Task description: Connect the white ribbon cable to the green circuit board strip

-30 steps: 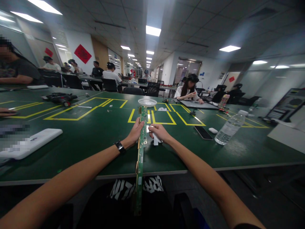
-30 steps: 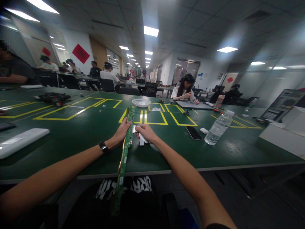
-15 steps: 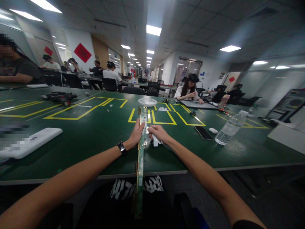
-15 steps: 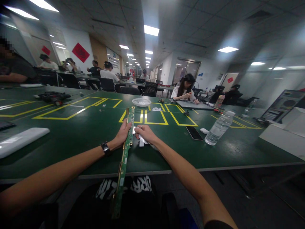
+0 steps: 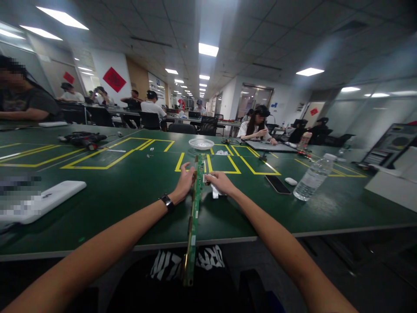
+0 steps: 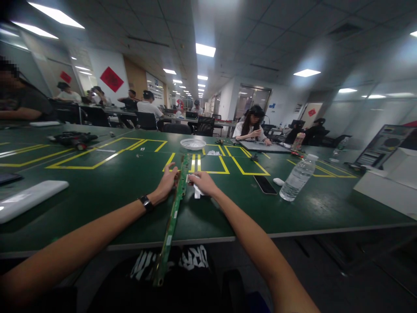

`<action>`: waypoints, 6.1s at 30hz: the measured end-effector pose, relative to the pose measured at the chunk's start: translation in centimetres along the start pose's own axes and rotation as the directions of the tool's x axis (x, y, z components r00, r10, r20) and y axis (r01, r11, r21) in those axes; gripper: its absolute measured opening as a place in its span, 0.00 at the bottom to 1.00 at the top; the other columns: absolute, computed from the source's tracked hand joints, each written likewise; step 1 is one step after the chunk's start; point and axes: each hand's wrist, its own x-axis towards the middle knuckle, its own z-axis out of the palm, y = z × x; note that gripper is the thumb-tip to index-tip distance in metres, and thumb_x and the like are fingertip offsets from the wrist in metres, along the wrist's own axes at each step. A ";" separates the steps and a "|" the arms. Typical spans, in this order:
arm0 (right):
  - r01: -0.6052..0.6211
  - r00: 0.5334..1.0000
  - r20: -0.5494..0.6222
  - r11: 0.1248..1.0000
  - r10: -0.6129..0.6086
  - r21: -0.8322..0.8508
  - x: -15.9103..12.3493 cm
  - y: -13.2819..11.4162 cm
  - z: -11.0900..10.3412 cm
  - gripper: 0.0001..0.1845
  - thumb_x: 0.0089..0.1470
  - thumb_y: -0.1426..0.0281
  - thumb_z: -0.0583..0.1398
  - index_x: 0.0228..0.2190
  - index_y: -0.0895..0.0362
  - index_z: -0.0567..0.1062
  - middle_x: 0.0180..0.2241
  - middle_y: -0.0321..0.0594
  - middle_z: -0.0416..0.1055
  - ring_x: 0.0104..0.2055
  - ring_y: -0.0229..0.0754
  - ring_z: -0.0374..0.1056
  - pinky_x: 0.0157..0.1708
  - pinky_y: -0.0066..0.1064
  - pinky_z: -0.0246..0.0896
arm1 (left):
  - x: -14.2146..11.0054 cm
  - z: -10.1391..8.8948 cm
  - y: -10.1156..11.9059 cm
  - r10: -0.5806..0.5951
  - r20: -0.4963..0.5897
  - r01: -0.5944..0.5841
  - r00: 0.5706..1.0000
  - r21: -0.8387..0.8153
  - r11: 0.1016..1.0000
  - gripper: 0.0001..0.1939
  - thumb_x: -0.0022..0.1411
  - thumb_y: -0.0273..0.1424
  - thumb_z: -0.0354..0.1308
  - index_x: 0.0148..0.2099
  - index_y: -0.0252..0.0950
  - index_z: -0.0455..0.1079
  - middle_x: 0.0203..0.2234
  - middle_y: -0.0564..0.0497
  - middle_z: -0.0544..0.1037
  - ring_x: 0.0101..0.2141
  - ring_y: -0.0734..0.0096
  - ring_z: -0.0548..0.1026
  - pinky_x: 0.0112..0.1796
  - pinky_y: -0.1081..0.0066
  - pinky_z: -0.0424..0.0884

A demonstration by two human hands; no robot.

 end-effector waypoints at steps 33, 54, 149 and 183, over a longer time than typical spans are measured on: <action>-0.245 0.966 -0.148 0.572 0.212 -0.782 0.0 7.6 -5.6 0.25 0.59 0.68 0.48 0.58 0.46 0.63 0.57 0.46 0.59 0.58 0.51 0.53 0.52 0.45 0.48 | 1.6 -1.8 -1.1 0.136 0.056 -0.144 0.989 0.167 0.975 0.16 0.64 0.35 0.48 0.53 0.38 0.60 0.33 0.52 0.67 0.33 0.71 0.67 0.37 0.71 0.64; -0.364 0.929 -0.277 0.475 0.246 -0.801 0.3 6.7 -5.5 0.23 0.59 0.67 0.48 0.55 0.49 0.68 0.53 0.52 0.60 0.56 0.55 0.55 0.50 0.47 0.51 | 0.5 -1.0 -0.6 0.293 0.277 -0.374 0.915 0.312 0.873 0.14 0.59 0.28 0.50 0.48 0.36 0.66 0.36 0.50 0.70 0.37 0.67 0.68 0.43 0.66 0.64; -0.580 0.812 -0.461 0.586 0.358 -0.566 -1.5 6.5 -9.0 0.15 0.54 0.72 0.55 0.42 0.63 0.75 0.48 0.64 0.66 0.52 0.61 0.61 0.42 0.46 0.57 | 1.5 -0.9 -0.7 -0.220 0.248 0.310 0.943 -0.421 0.853 0.15 0.53 0.26 0.64 0.42 0.33 0.64 0.22 0.56 0.71 0.16 0.79 0.69 0.17 0.79 0.65; -0.139 0.987 0.118 0.952 0.111 0.272 -0.7 0.1 0.1 0.18 0.50 0.57 0.61 0.22 0.60 0.70 0.18 0.33 0.66 0.18 0.30 0.56 0.17 0.22 0.47 | -1.1 0.3 0.7 -0.148 0.354 0.235 0.923 -0.215 0.948 0.13 0.59 0.37 0.59 0.42 0.35 0.64 0.20 0.56 0.72 0.15 0.79 0.69 0.15 0.81 0.64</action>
